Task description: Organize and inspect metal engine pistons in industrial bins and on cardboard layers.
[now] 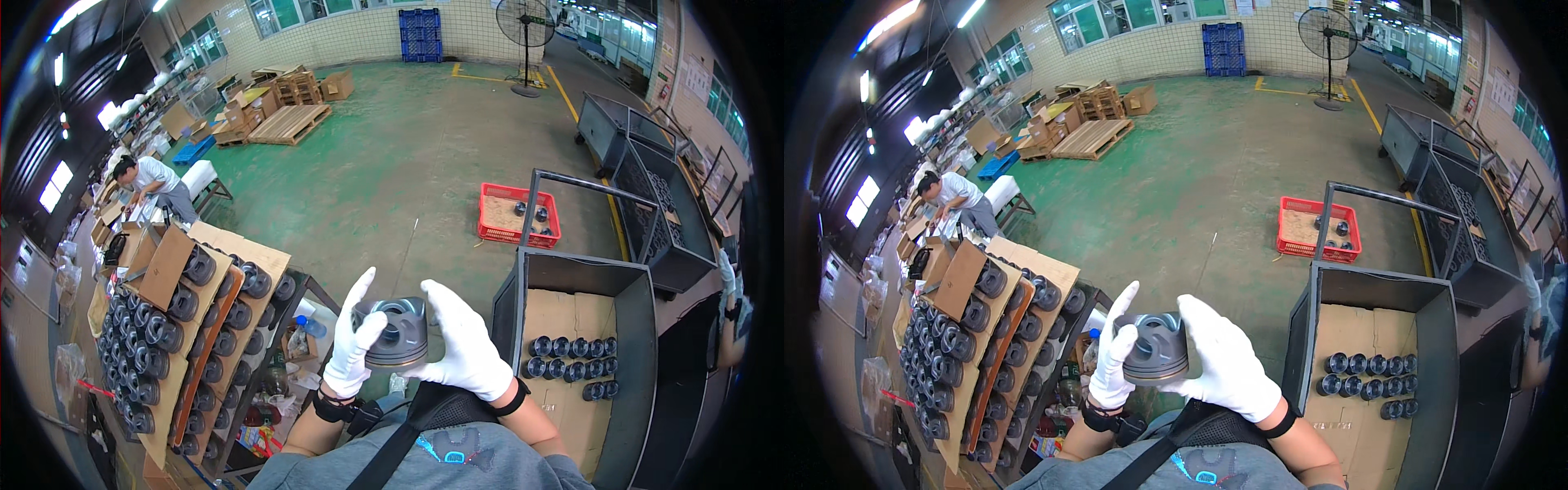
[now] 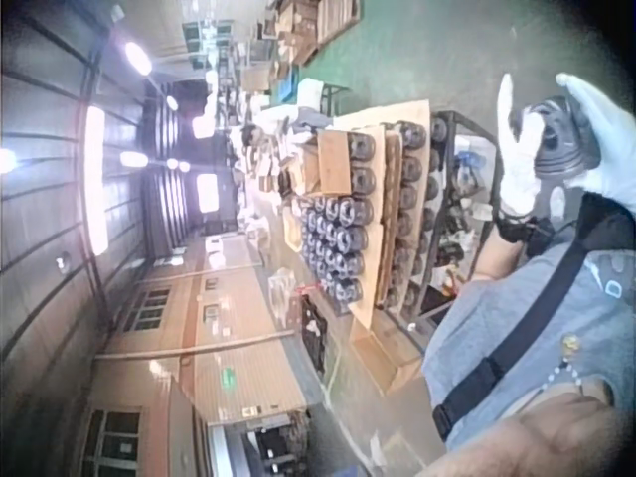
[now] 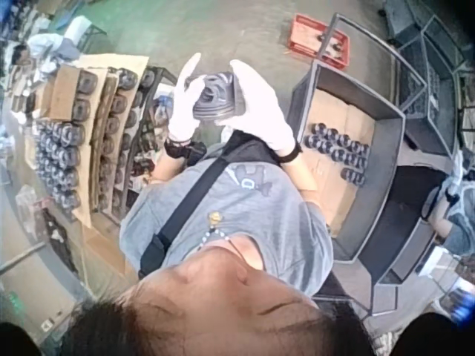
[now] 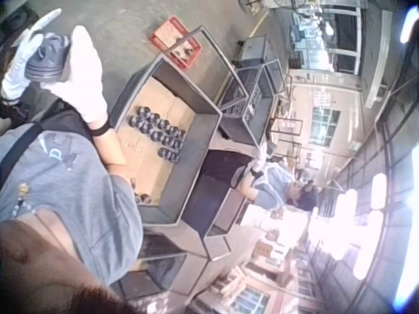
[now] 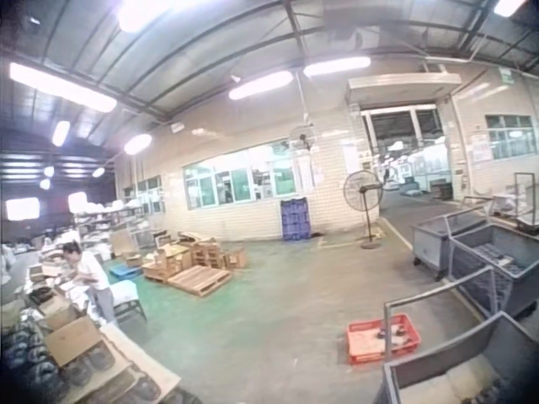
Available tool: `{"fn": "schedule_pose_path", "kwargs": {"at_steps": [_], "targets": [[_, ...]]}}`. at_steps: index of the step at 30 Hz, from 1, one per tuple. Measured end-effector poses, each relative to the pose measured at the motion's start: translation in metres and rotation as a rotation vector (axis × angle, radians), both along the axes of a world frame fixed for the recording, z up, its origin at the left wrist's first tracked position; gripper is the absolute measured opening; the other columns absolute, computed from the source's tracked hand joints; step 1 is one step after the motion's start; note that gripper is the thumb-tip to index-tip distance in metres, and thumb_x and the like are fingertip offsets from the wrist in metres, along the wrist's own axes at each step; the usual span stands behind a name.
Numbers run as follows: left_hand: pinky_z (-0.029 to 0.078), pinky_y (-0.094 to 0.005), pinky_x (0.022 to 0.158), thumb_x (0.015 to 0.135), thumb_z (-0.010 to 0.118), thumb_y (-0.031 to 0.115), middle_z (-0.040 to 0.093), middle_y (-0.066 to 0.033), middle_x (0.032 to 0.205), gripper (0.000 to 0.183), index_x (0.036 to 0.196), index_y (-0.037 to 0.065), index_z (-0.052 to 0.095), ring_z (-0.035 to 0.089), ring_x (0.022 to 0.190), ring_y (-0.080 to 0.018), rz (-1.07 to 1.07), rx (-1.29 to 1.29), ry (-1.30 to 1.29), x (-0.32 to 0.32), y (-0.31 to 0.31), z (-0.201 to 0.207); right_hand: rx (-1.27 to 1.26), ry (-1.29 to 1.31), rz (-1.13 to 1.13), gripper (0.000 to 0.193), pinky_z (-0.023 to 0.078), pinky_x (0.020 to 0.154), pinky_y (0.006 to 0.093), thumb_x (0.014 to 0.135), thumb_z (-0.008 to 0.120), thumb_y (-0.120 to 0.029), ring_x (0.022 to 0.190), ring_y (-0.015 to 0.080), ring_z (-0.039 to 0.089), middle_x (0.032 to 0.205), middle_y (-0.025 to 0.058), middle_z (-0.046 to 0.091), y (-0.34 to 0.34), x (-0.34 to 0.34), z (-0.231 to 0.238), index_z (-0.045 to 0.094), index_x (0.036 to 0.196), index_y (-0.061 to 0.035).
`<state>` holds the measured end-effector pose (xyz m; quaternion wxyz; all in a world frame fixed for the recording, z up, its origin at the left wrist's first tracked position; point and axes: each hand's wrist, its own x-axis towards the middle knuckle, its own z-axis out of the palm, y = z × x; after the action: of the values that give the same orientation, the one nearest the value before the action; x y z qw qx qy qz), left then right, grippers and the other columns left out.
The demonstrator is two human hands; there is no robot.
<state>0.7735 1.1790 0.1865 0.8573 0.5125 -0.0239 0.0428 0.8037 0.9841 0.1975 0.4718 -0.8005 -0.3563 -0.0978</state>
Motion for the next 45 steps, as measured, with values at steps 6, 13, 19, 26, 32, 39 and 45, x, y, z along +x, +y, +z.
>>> {"fn": "schedule_pose_path", "kwargs": {"at_steps": [6, 13, 19, 26, 32, 39, 45], "targets": [[0.052, -0.0305, 0.076, 0.069, 0.081, 0.060, 0.066, -0.0089, 0.096, 0.112, 0.149, -0.002, 0.033, 0.065, 0.082, -0.0163, 0.255, 1.025, -0.339, 0.005, -0.002, 0.022, 0.208, -0.079, 0.037, 0.077, 0.052, 0.089, 0.0396, 0.058, 0.079, -0.006, 0.109, 0.0355, 0.060, 0.122, 0.0208, 0.058, 0.000, 0.006, -0.019, 0.054, 0.131, -0.0064], [0.052, -0.0325, 0.088, 0.091, 0.047, 0.070, 0.064, -0.0117, 0.112, 0.089, 0.149, 0.003, 0.034, 0.064, 0.100, -0.0195, -0.058, 0.019, 0.107, 0.048, -0.003, -0.009, 0.513, 0.237, 0.070, 0.077, 0.050, 0.091, 0.0366, 0.057, 0.082, -0.004, 0.104, 0.0247, 0.060, 0.122, 0.0115, 0.055, 0.000, 0.008, -0.027, 0.053, 0.128, -0.0068], [0.046, -0.0589, 0.099, 0.094, 0.043, 0.063, 0.058, -0.0199, 0.130, 0.072, 0.142, 0.010, 0.045, 0.059, 0.114, -0.0374, -0.535, -0.818, 0.392, 0.056, -0.028, -0.016, 0.168, -0.066, -0.142, 0.081, 0.050, 0.093, 0.0427, 0.058, 0.087, -0.023, 0.109, 0.0346, 0.060, 0.121, 0.0183, 0.059, -0.004, 0.034, -0.025, 0.052, 0.129, -0.0037], [0.053, -0.0497, 0.093, 0.098, 0.046, 0.053, 0.062, -0.0137, 0.122, 0.059, 0.141, 0.013, 0.047, 0.063, 0.107, -0.0286, -0.437, -0.589, 0.405, 0.083, -0.003, -0.029, 0.024, -0.046, -0.240, 0.101, 0.047, 0.097, 0.0431, 0.057, 0.090, -0.035, 0.115, 0.0369, 0.057, 0.127, 0.0204, 0.057, -0.003, 0.035, -0.017, 0.045, 0.140, -0.0005], [0.048, -0.0402, 0.100, 0.103, 0.039, 0.046, 0.063, -0.0140, 0.119, 0.057, 0.144, 0.007, 0.043, 0.062, 0.108, -0.0221, -0.271, -0.208, 0.261, 0.096, -0.001, -0.015, 0.101, 0.070, -0.169, 0.096, 0.045, 0.102, 0.0393, 0.059, 0.088, -0.021, 0.118, 0.0358, 0.056, 0.131, 0.0202, 0.055, 0.006, 0.051, -0.020, 0.042, 0.142, -0.0025], [0.041, -0.0433, 0.109, 0.102, 0.041, 0.041, 0.049, -0.0209, 0.139, 0.063, 0.149, 0.002, 0.029, 0.054, 0.124, -0.0290, -0.361, -0.192, -0.067, 0.117, 0.021, 0.000, 0.230, -0.223, -0.263, 0.075, 0.049, 0.096, 0.0424, 0.052, 0.083, 0.004, 0.113, 0.0373, 0.059, 0.121, 0.0174, 0.058, 0.032, 0.071, -0.029, 0.051, 0.118, -0.0092], [0.052, -0.0418, 0.094, 0.101, 0.039, 0.047, 0.067, -0.0148, 0.117, 0.054, 0.124, 0.003, 0.059, 0.067, 0.102, -0.0288, -0.694, -0.745, 0.534, 0.139, 0.032, -0.011, 0.102, -0.529, -0.282, 0.071, 0.055, 0.080, 0.0424, 0.057, 0.084, -0.001, 0.098, 0.0364, 0.064, 0.113, 0.0154, 0.062, 0.043, 0.084, -0.020, 0.053, 0.119, -0.0132]]}}
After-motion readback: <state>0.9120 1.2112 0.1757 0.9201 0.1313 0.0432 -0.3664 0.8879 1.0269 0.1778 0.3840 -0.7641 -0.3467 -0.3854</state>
